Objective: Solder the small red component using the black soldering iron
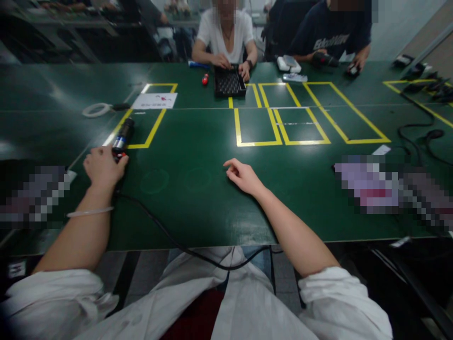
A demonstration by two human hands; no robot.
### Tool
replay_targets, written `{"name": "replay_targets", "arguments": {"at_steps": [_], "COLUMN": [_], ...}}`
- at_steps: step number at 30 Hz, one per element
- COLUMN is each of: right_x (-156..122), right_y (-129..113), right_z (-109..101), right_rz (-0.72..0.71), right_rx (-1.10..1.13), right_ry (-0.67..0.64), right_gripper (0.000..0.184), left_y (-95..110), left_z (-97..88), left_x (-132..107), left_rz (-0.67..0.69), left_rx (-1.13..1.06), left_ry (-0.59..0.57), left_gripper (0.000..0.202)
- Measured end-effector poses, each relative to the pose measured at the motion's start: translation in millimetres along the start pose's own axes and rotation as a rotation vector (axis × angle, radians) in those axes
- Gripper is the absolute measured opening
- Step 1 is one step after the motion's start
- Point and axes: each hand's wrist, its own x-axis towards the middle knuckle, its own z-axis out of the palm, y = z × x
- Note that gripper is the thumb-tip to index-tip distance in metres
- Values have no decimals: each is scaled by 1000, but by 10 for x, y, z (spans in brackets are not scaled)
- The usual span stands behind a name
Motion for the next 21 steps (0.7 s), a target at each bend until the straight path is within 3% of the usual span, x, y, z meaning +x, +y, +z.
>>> {"name": "replay_targets", "arguments": {"at_steps": [10,21], "right_x": [7,5], "right_y": [7,16], "right_z": [-2,-8], "right_rz": [8,4], "right_rx": [-28,-54], "right_ry": [-10,-21], "right_gripper": [21,20], "left_y": [86,115], "left_z": [-70,-62], "left_x": [-29,-52], "left_rz": [-36,-22], "left_rx": [-107,-70], "left_ry": [-23,26], "left_gripper": [38,39]}}
